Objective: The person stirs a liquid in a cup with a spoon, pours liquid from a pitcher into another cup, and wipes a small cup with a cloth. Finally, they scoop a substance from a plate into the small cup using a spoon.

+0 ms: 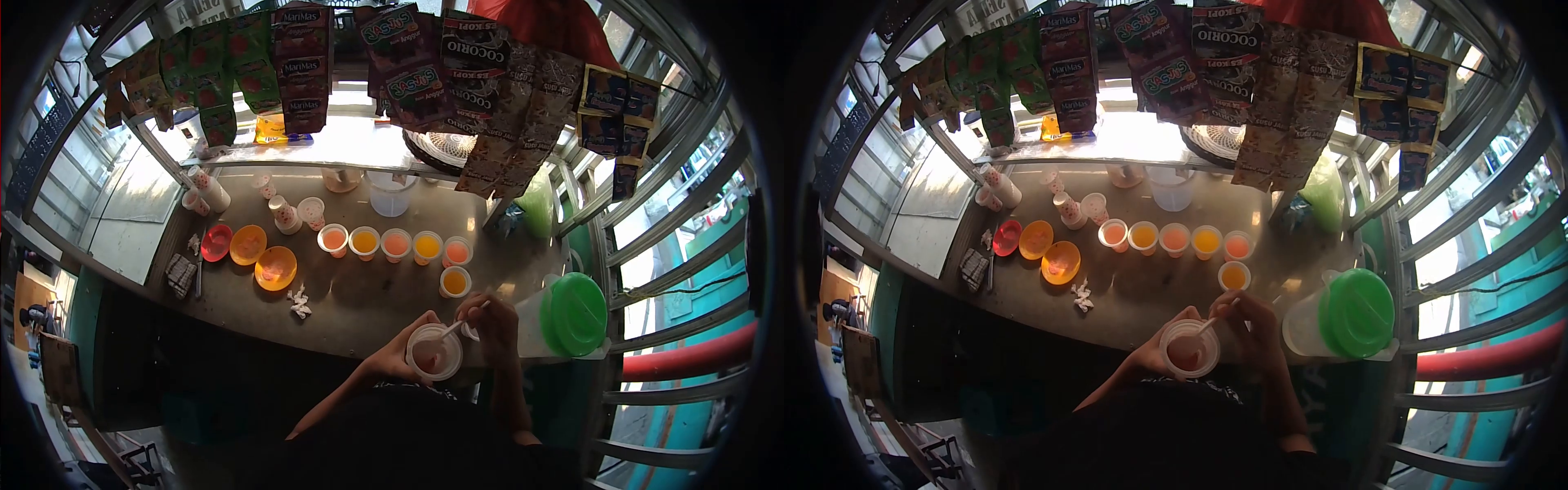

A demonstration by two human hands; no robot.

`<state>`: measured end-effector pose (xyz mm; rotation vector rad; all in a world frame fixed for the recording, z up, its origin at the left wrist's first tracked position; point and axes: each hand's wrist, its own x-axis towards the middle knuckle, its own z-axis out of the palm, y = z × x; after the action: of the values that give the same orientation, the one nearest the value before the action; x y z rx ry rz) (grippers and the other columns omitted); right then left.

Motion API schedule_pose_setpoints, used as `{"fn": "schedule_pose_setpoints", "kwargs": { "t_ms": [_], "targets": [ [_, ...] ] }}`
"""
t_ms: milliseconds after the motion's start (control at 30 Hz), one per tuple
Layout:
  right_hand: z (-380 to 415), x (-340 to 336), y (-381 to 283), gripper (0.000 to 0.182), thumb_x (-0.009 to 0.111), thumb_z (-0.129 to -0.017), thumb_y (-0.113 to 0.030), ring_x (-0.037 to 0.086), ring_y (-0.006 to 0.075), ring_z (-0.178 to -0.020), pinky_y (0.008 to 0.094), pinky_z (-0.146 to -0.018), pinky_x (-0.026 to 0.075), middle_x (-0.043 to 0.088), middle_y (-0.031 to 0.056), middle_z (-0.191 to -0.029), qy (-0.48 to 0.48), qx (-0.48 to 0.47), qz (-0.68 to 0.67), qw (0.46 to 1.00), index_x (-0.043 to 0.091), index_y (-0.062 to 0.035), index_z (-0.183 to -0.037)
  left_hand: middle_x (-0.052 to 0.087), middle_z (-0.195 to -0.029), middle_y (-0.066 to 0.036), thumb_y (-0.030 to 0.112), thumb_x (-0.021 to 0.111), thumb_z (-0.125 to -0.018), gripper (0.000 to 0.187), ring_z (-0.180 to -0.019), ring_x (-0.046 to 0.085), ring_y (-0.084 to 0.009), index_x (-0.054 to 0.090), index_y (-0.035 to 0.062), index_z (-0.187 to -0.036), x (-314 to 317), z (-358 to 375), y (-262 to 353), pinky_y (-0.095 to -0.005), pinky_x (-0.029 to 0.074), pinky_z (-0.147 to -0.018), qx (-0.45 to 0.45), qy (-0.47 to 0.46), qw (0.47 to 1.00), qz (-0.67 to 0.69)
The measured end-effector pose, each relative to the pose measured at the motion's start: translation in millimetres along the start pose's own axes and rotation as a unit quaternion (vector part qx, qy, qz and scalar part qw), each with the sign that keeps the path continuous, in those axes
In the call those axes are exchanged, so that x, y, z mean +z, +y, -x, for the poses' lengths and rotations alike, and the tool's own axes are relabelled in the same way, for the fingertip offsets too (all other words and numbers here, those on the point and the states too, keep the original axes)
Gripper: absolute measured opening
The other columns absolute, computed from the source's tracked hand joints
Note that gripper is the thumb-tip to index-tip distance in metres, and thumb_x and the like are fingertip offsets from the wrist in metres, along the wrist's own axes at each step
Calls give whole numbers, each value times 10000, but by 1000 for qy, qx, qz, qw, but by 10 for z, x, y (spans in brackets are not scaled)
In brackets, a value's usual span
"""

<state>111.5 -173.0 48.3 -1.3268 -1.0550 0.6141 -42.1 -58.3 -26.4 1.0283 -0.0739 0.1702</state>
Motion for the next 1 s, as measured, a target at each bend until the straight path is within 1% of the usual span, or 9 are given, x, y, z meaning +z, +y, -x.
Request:
{"fn": "schedule_pose_setpoints", "kwargs": {
  "t_ms": [133,200,333,400,500,600,700,833,1000],
  "targets": [
    [7,-51,44,69,560,-889,-10,608,121,-713,258,-636,464,636,70,-777,-54,-35,57,996,583,16,-830,551,-1070,-26,231,837,-582,767,-1006,541,-97,467,14,-1219,56,42,-58,-263,436,-882,-5,27,999,27],
    [33,-47,70,66,554,-887,-9,613,120,-720,260,-642,469,633,76,-775,-44,-15,-24,999,578,18,-832,567,-1071,-30,249,827,-591,745,-1002,549,-99,491,7,-1210,98,74,-84,-265,439,-884,6,35,999,23],
    [-7,0,2,82,541,-893,-18,617,125,-723,258,-647,472,629,78,-768,-34,-33,26,999,577,23,-832,605,-1069,-42,259,816,-600,723,-980,575,-109,520,-5,-1204,121,111,-131,-269,450,-885,31,43,999,5],
    [-12,2,9,89,533,-897,-14,618,122,-732,257,-642,472,626,77,-772,-126,-15,-26,992,570,30,-829,608,-1067,-41,258,816,-602,724,-977,579,-110,518,-7,-1206,113,158,-164,-269,450,-887,21,46,999,4],
    [-36,122,-51,94,532,-900,-18,612,123,-724,258,-658,475,615,74,-780,-46,-3,-2,999,563,40,-834,612,-1068,-42,248,815,-608,718,-976,583,-111,516,-8,-1208,50,201,-176,-269,452,-891,25,40,999,0],
    [-107,138,-44,73,536,-895,-3,604,141,-730,271,-688,478,604,74,-790,-129,1,-7,992,560,42,-843,612,-1071,-42,236,821,-618,709,-983,581,-110,514,-5,-1210,8,230,-91,-273,454,-896,48,43,998,1],
    [-185,305,95,56,542,-892,8,603,148,-726,262,-691,479,599,71,-793,-63,-38,-60,995,567,42,-854,604,-1084,-39,233,835,-626,715,-997,574,-108,506,3,-1218,-82,318,35,-275,450,-904,37,63,997,-3],
    [-336,556,20,27,557,-878,28,612,141,-738,265,-647,484,597,76,-804,-147,-19,-4,989,567,45,-859,578,-1112,-30,232,844,-637,729,-1024,553,-99,485,23,-1236,-251,451,201,-272,434,-920,23,68,997,-23],
    [-498,873,-16,26,567,-867,27,619,166,-721,278,-630,482,602,95,-802,-131,-50,30,990,565,50,-856,558,-1119,-26,205,829,-653,697,-1035,536,-99,482,31,-1232,-519,637,391,-275,422,-930,31,45,997,-45]
  ]
}}
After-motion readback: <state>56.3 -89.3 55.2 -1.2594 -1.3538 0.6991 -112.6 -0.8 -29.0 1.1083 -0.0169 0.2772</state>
